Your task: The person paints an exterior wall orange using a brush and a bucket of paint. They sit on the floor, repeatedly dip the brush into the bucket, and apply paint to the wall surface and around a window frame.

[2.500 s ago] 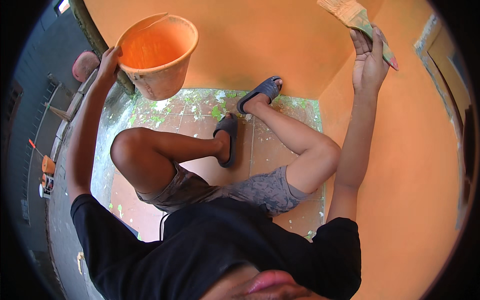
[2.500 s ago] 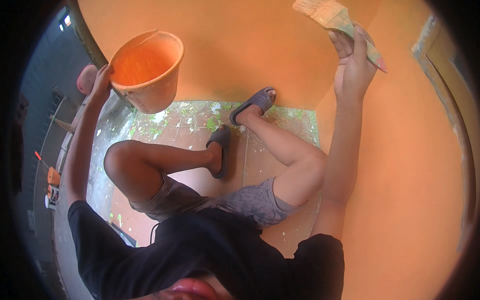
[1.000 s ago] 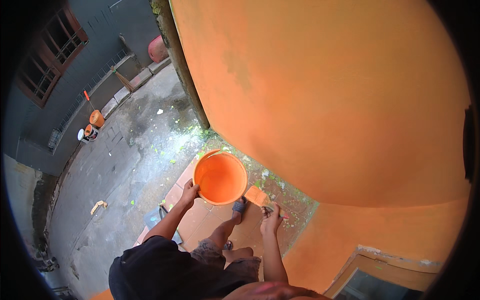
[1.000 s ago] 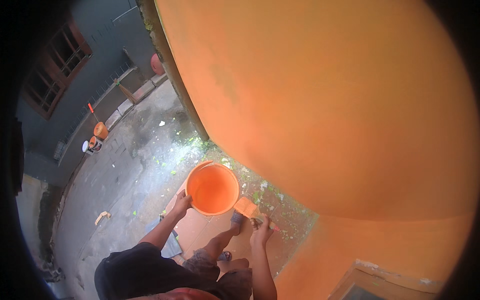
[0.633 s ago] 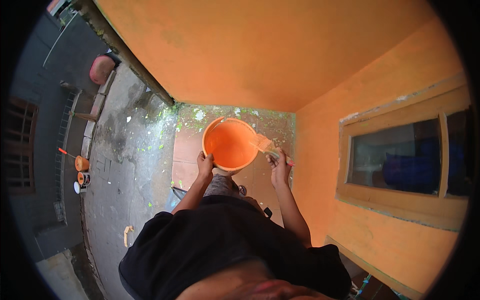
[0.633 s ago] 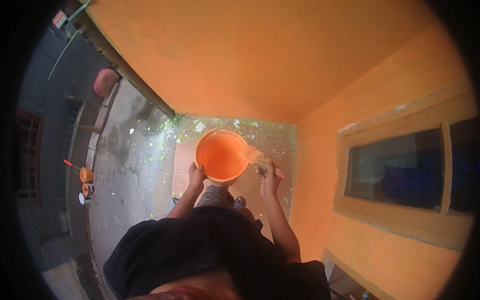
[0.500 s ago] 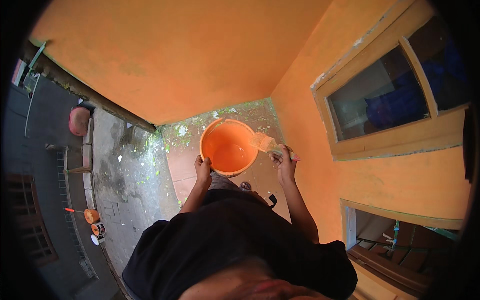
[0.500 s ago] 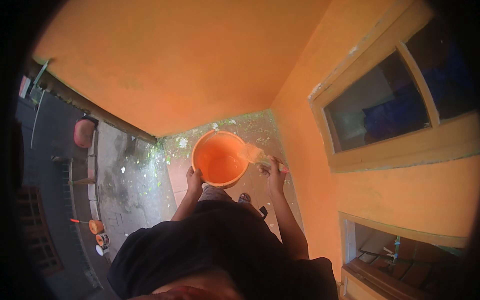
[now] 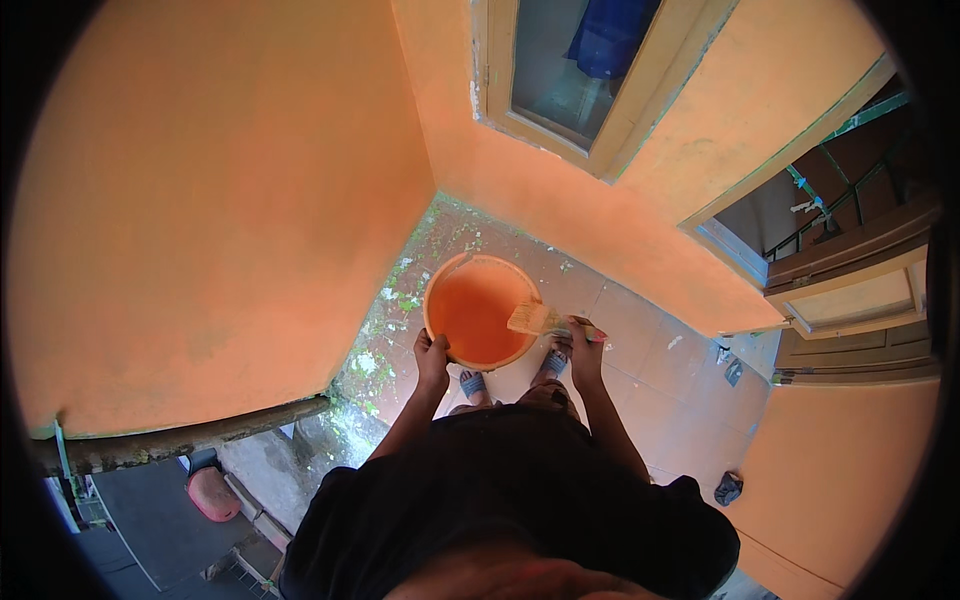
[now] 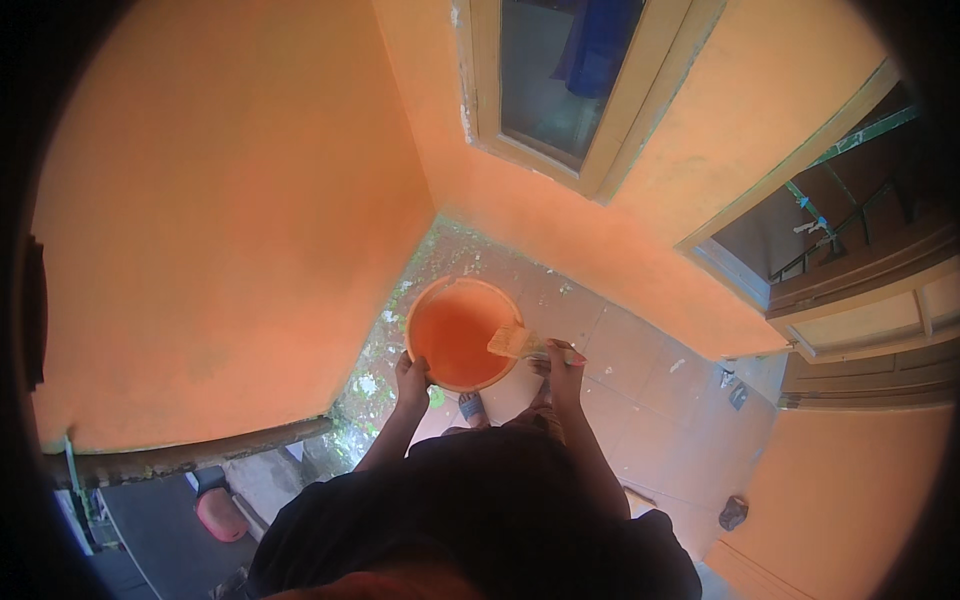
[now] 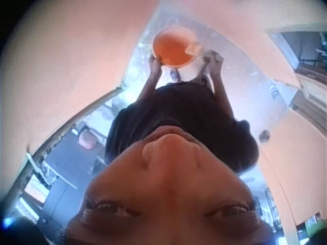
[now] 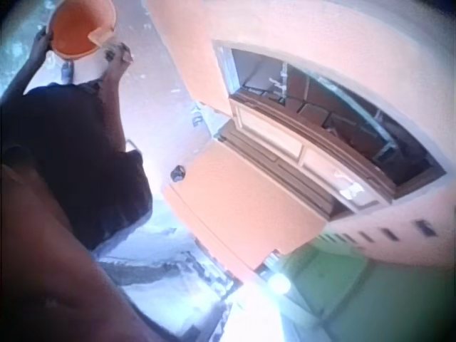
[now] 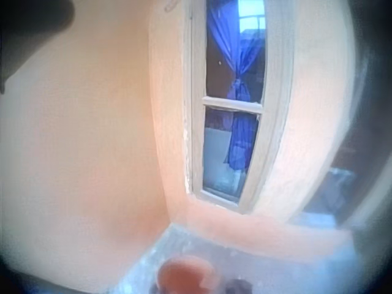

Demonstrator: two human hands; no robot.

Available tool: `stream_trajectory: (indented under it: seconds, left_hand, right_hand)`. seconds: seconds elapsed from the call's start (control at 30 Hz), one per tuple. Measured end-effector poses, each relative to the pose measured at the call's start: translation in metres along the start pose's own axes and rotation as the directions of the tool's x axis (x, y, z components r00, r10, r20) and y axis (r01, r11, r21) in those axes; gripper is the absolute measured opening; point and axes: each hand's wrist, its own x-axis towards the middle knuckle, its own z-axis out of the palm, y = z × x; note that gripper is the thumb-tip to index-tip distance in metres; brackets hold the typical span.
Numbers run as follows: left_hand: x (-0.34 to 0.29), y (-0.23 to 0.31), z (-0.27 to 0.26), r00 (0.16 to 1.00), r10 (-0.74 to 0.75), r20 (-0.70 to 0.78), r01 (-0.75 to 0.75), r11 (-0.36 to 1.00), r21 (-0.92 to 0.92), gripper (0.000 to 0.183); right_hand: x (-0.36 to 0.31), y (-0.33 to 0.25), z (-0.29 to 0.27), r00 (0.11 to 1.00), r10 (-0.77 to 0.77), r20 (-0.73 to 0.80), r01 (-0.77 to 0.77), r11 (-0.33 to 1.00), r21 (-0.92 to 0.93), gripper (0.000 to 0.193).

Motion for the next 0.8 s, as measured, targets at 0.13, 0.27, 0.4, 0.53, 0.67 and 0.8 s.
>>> stream_trajectory:
  seconds: [0.13,0.27,0.4,0.53,0.67,0.8]
  left_hand:
    - [-0.009,0.001,0.002,0.999,-0.016,0.047,0.016,1.0,0.012,0.008]
    - [-0.021,0.002,0.018,0.992,-0.028,0.12,0.024,0.999,0.037,0.007]
    - [-0.029,-0.003,0.043,0.975,-0.052,0.217,0.024,0.991,0.129,0.006]
    - [-0.045,-0.021,0.08,0.937,-0.026,0.349,-0.037,0.984,0.174,0.005]
    - [-0.071,-0.043,0.128,0.874,0.031,0.484,-0.225,0.911,0.346,0.011]
    - [-0.115,-0.057,0.177,0.774,0.237,0.587,-0.54,0.731,0.417,0.015]
  right_hand:
    - [-0.032,0.021,-0.02,0.992,0.074,-0.099,-0.075,0.997,-0.01,0.033]
    - [-0.051,0.022,-0.042,0.99,-0.002,-0.142,0.004,1.0,0.019,0.034]
    - [-0.063,0.005,-0.055,0.977,-0.146,-0.153,0.134,0.987,-0.087,0.032]
    - [-0.062,-0.018,-0.068,0.954,-0.3,-0.018,0.256,0.844,-0.472,0.03]
    - [-0.042,-0.026,-0.098,0.875,-0.365,0.318,0.457,0.404,-0.793,0.019]
    - [-0.016,-0.02,-0.147,0.821,-0.353,0.449,0.535,0.2,-0.821,0.015]
